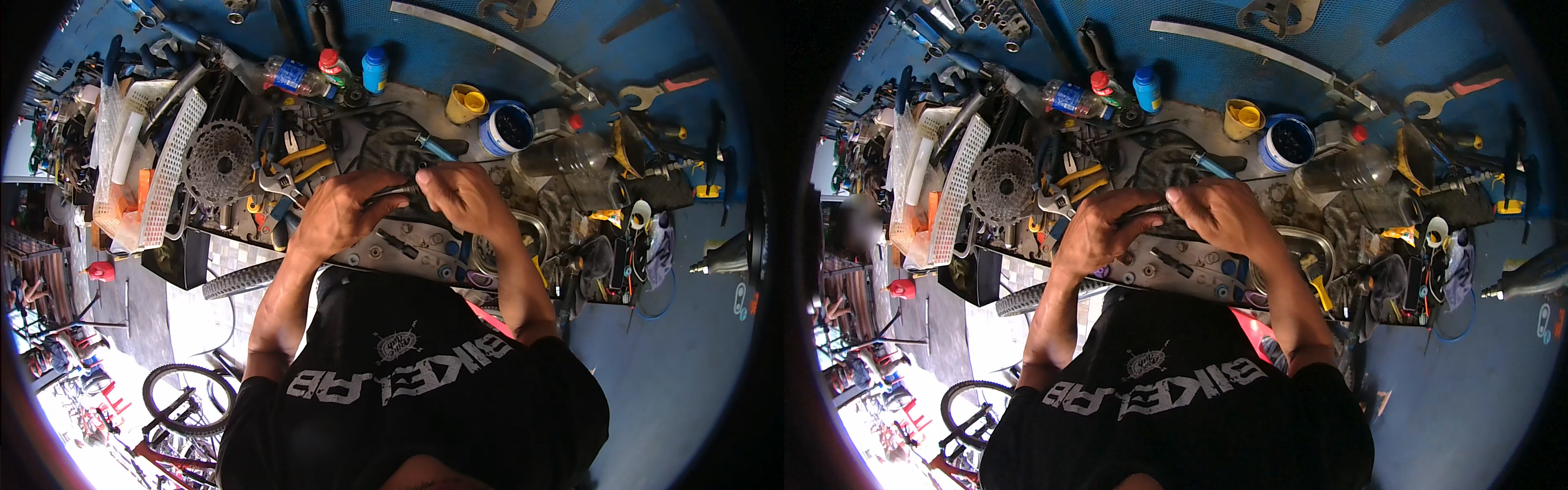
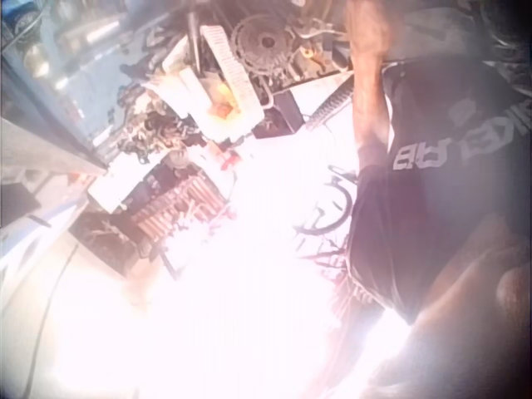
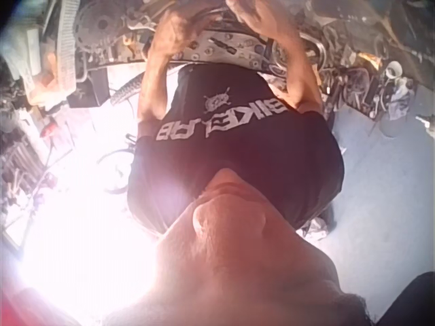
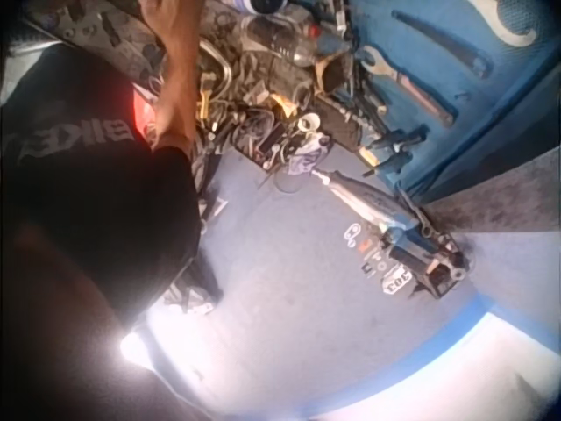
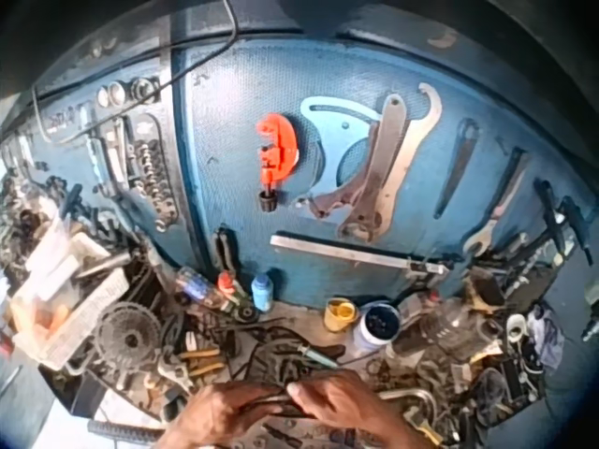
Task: The person assembles a bicycle wheel by mounting a tire onto a rim, installing a disc brake rotor, and tightening the hub components. They use a power tool to secure the rotor and hand tools to adjust the hub nuts and axle.
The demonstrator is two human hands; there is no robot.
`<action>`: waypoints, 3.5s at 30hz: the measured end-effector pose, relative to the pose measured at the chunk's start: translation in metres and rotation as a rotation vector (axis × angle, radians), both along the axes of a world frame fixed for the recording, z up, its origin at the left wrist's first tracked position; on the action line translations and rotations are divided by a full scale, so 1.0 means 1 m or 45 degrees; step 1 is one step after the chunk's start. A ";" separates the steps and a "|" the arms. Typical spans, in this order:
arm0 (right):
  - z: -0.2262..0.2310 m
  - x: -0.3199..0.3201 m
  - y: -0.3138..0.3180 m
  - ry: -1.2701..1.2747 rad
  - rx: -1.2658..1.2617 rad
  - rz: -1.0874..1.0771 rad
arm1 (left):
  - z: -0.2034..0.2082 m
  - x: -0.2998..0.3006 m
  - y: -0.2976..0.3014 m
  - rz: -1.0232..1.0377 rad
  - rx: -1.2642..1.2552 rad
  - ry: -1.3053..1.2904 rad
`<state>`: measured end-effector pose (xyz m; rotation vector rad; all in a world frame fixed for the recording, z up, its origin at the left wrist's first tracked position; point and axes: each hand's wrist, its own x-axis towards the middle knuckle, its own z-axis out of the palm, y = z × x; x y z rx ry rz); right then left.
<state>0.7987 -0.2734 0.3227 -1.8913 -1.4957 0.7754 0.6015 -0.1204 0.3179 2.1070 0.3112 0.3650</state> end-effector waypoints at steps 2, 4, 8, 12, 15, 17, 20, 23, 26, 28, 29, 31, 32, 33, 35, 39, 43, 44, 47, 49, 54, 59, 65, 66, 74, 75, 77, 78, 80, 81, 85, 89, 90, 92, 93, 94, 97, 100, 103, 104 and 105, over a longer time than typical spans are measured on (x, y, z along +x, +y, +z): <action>0.000 0.001 -0.001 0.056 -0.107 -0.069 | 0.000 0.000 0.000 0.006 0.021 -0.007; 0.001 -0.001 -0.004 0.065 0.195 -0.036 | -0.001 0.000 0.001 0.003 0.012 -0.030; 0.001 -0.003 -0.004 -0.050 0.273 -0.083 | -0.011 0.005 0.004 -0.078 0.045 -0.143; -0.001 0.000 0.000 -0.041 0.115 -0.027 | -0.018 0.014 0.007 -0.138 0.225 -0.409; 0.000 0.000 -0.001 -0.040 0.297 -0.098 | -0.011 0.007 0.005 -0.051 0.052 -0.145; 0.001 0.001 -0.002 -0.104 0.379 -0.096 | -0.005 0.004 0.003 -0.018 -0.039 -0.018; 0.002 0.004 -0.001 -0.059 0.117 -0.021 | 0.000 0.005 0.004 -0.030 -0.018 -0.050; 0.002 0.002 0.000 0.104 0.244 -0.071 | -0.001 0.007 0.005 -0.015 -0.003 -0.070; 0.003 -0.001 0.002 -0.107 0.483 -0.069 | -0.006 0.010 0.005 -0.040 0.050 -0.154; 0.005 0.001 0.003 -0.146 0.241 -0.072 | -0.009 0.012 0.006 -0.100 0.220 -0.310; 0.007 0.004 0.004 -0.154 0.111 -0.023 | -0.010 0.013 0.005 -0.100 0.160 -0.293; 0.010 0.006 0.002 -0.137 0.073 0.028 | -0.009 0.008 0.003 -0.061 0.075 -0.147; 0.010 0.005 0.001 -0.042 0.193 0.004 | -0.008 0.007 0.003 -0.052 0.044 -0.137; 0.010 0.004 -0.001 0.053 0.342 -0.020 | -0.006 0.005 0.003 -0.044 0.033 -0.129; 0.007 0.000 0.001 -0.096 0.442 -0.060 | -0.004 0.004 0.001 -0.038 -0.002 -0.077; 0.004 0.006 0.003 -0.050 0.116 -0.011 | -0.003 0.006 0.000 -0.042 0.020 -0.091; 0.006 0.006 -0.002 0.034 0.315 0.020 | -0.002 0.001 -0.001 -0.014 -0.074 -0.044; 0.007 0.007 -0.002 0.035 0.369 0.011 | -0.002 0.001 -0.001 -0.011 -0.103 -0.023; 0.006 0.006 -0.002 -0.041 0.263 0.058 | -0.002 0.002 -0.001 -0.032 -0.063 -0.053; 0.005 0.005 -0.002 -0.100 0.095 -0.015 | -0.001 0.003 -0.001 -0.033 0.053 -0.129; 0.002 0.004 -0.003 -0.050 0.482 0.024 | 0.000 0.000 -0.002 -0.002 -0.090 -0.044; 0.006 0.008 -0.002 -0.204 0.222 0.097 | 0.000 0.002 -0.001 -0.016 -0.045 -0.105; 0.010 0.002 -0.001 0.004 0.406 0.043 | -0.006 0.002 0.000 -0.086 -0.063 -0.109; 0.010 0.003 0.001 -0.128 0.392 0.047 | -0.009 0.004 -0.001 -0.123 -0.020 -0.167; 0.025 0.014 -0.015 0.078 0.524 0.043 | -0.021 -0.008 -0.001 -0.228 -0.714 -0.320; 0.028 0.015 -0.016 0.074 0.574 0.059 | -0.022 -0.011 -0.001 -0.212 -0.761 -0.296; 0.031 0.015 -0.017 0.077 0.585 0.100 | -0.025 -0.012 -0.003 -0.197 -0.937 -0.334; 0.033 0.014 -0.016 0.077 0.587 0.118 | -0.026 -0.012 -0.003 -0.201 -0.962 -0.349; 0.034 0.012 -0.014 0.101 0.611 0.132 | -0.029 -0.010 -0.002 -0.230 -1.049 -0.388; 0.034 0.010 -0.013 0.113 0.612 0.144 | -0.029 -0.010 -0.001 -0.249 -1.054 -0.384; 0.035 0.008 -0.012 0.098 0.598 0.144 | -0.030 -0.010 0.000 -0.280 -1.096 -0.425; 0.036 0.007 -0.010 0.092 0.615 0.156 | -0.027 -0.010 -0.001 -0.294 -1.139 -0.488; 0.036 0.007 -0.010 0.090 0.612 0.159 | -0.026 -0.011 -0.001 -0.282 -1.136 -0.466; 0.037 0.006 -0.009 0.086 0.618 0.162 | -0.025 -0.011 -0.002 -0.266 -1.137 -0.442; 0.037 0.006 -0.009 0.084 0.617 0.161 | -0.024 -0.011 -0.003 -0.266 -1.131 -0.439; 0.037 0.006 -0.009 0.086 0.619 0.159 | -0.024 -0.011 -0.003 -0.265 -1.126 -0.444; 0.038 0.005 -0.009 0.083 0.618 0.154 | -0.023 -0.010 -0.001 -0.270 -1.113 -0.443; 0.040 0.005 -0.008 0.064 0.607 0.152 | -0.024 -0.010 0.001 -0.309 -1.128 -0.439; 0.042 0.005 -0.007 0.054 0.606 0.157 | -0.026 -0.010 0.001 -0.329 -1.263 -0.460; 0.042 0.004 -0.007 0.052 0.608 0.159 | -0.027 -0.011 0.001 -0.333 -1.327 -0.479; 0.042 0.004 -0.006 0.053 0.614 0.162 | -0.028 -0.010 0.000 -0.375 -1.413 -0.523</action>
